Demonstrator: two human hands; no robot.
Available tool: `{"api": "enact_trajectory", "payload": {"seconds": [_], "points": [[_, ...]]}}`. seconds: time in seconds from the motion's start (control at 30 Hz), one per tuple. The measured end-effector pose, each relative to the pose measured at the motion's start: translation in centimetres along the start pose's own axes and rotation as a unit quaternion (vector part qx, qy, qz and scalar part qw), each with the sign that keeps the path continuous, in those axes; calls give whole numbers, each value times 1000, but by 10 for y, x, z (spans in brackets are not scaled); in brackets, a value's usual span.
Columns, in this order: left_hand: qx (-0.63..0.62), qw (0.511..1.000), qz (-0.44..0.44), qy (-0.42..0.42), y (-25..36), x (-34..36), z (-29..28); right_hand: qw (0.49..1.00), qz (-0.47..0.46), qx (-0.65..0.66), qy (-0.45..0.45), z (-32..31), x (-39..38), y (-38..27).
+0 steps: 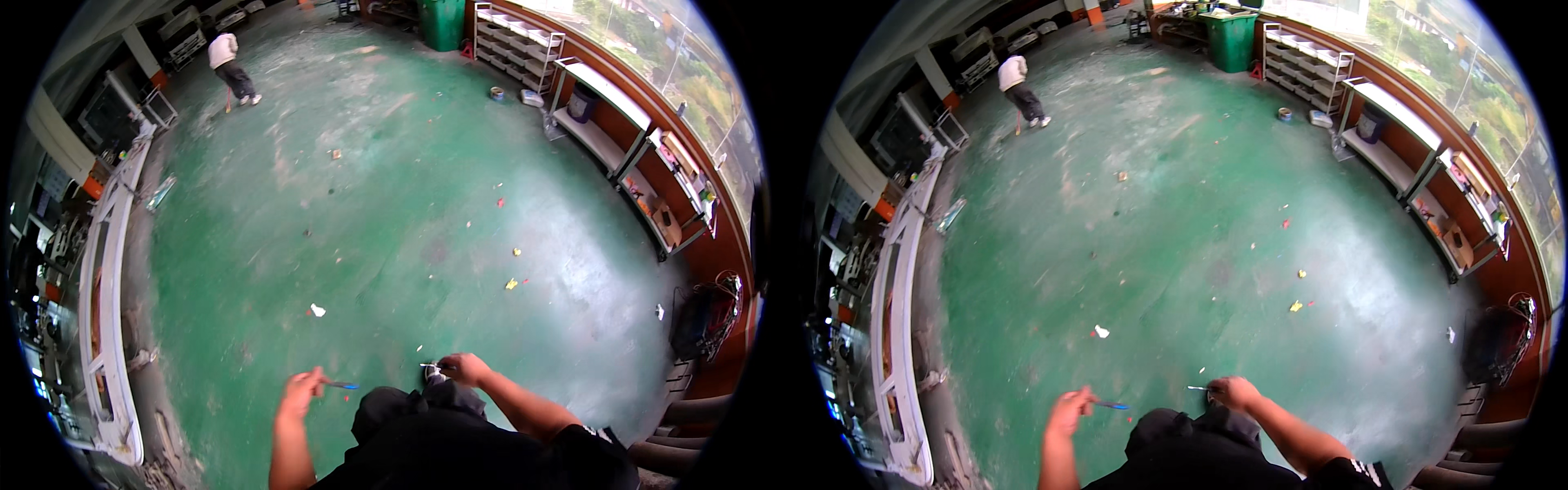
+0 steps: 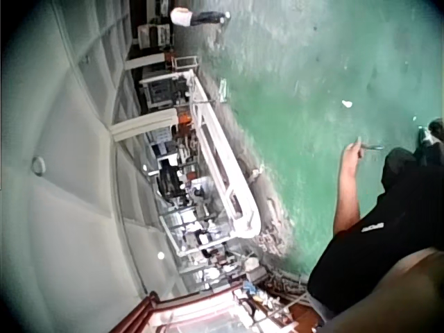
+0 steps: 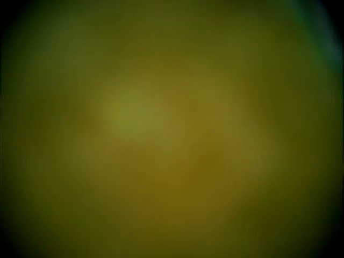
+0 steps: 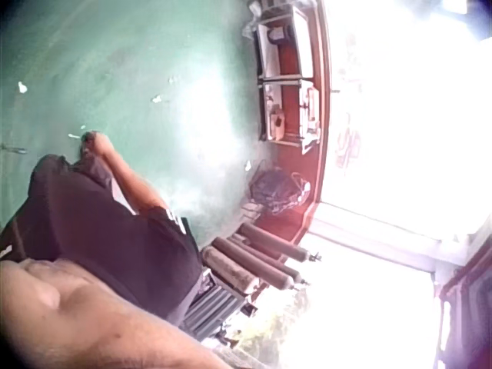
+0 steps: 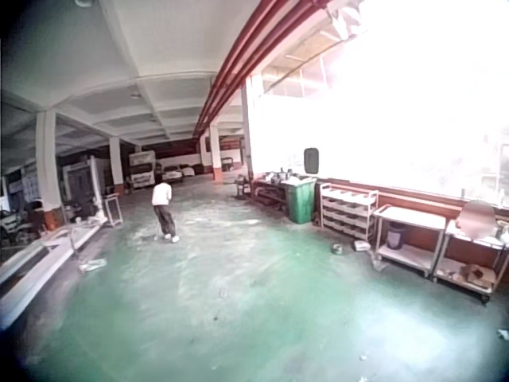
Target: The person retrieves a small tool from a drawer and walks to a black car. They kneel by the rear wheel and use the tool to scrape and smooth a scratch on the car's body panel. The person repeatedly works on the same small area, using both the tool and their fingers to rub the surface.
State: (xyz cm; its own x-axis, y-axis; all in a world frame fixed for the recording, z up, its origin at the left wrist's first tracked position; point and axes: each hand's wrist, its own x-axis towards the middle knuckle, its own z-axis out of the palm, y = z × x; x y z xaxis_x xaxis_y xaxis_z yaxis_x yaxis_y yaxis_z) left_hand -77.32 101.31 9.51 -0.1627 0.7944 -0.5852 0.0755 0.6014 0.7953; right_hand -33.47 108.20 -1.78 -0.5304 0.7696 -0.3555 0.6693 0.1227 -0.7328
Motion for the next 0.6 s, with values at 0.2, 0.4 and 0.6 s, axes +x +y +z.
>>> {"api": "enact_trajectory", "payload": {"seconds": [0.2,0.4,0.6], "points": [[-73,962,155,214,163,101,-34,996,45,80,8,-170,200,-19],[-483,863,-115,-95,145,382,63,959,268,28,87,-192,358,133],[-407,881,-177,-166,343,568,37,837,539,88,30,-242,324,188]]}}
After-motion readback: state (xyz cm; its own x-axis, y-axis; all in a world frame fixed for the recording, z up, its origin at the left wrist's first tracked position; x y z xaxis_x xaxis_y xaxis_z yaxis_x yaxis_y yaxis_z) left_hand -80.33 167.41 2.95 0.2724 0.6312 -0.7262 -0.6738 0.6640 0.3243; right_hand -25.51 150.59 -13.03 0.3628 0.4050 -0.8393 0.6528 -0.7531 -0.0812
